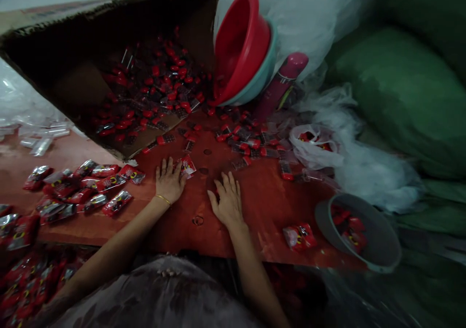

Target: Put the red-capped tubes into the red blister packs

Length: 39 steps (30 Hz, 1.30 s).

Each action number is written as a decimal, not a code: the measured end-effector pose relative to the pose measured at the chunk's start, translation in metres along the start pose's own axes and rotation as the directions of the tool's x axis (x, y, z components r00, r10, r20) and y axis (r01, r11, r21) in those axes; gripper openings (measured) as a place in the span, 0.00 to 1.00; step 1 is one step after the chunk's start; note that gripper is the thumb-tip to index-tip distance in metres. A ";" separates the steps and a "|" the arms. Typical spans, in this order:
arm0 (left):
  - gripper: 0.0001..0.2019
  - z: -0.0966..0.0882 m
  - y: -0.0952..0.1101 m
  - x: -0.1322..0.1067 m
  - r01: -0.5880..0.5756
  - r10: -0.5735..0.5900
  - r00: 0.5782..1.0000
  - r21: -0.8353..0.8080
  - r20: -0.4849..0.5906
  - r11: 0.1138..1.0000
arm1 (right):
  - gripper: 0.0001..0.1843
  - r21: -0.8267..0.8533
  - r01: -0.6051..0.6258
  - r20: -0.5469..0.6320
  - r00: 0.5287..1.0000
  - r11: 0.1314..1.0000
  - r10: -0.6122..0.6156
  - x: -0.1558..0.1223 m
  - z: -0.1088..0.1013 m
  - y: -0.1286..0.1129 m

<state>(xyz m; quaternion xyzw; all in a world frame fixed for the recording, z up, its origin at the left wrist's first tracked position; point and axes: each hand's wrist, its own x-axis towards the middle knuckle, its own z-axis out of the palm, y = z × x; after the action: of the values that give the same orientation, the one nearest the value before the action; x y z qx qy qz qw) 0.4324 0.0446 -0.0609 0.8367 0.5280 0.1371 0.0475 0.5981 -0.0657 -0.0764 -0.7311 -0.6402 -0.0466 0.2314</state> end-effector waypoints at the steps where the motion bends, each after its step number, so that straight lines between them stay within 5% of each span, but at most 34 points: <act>1: 0.26 0.000 0.003 0.002 0.013 -0.013 1.000 -0.006 -0.005 1.000 | 0.21 0.007 -0.002 -0.009 1.000 1.000 0.002 0.000 0.000 0.000; 9: 0.24 -0.008 -0.003 0.011 -0.020 0.019 0.999 -0.005 -0.035 1.000 | 0.20 0.056 -0.015 -0.038 0.999 0.998 0.017 0.000 -0.005 0.000; 16: 0.22 -0.011 -0.002 0.020 -0.065 0.064 0.997 0.040 0.044 0.997 | 0.18 0.079 -0.019 -0.066 0.998 0.997 0.024 0.000 -0.003 0.003; 25: 0.18 -0.019 -0.002 0.007 -0.107 0.104 0.992 -0.037 -0.078 0.994 | 0.15 0.203 -0.012 -0.194 0.980 0.979 0.052 0.002 -0.020 -0.016; 28: 0.17 -0.032 0.008 -0.001 -0.124 0.114 0.986 -0.081 -0.119 0.989 | 0.18 0.422 -0.114 -0.074 0.984 0.899 0.159 0.014 -0.026 -0.038; 33: 0.15 -0.044 0.020 -0.016 -0.205 0.184 0.972 -0.138 -0.147 0.969 | 0.18 0.723 -0.306 0.114 0.937 0.619 0.329 0.033 -0.010 -0.064; 36: 0.18 -0.050 0.002 -0.018 -0.200 0.170 0.971 -0.177 -0.169 0.964 | 0.20 0.743 -0.338 0.109 0.912 0.578 0.395 0.031 0.002 -0.064; 39: 0.19 -0.058 -0.038 -0.015 -0.133 0.115 0.981 -0.112 -0.155 0.985 | 0.21 0.708 -0.373 0.099 0.893 0.600 0.438 0.022 0.009 -0.055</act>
<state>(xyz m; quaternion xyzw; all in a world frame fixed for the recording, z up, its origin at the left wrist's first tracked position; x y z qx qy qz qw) 0.3769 0.0437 -0.0165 0.8510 0.4676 0.2336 0.0505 0.5473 -0.0377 -0.0604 -0.7073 -0.4143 0.2266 0.5261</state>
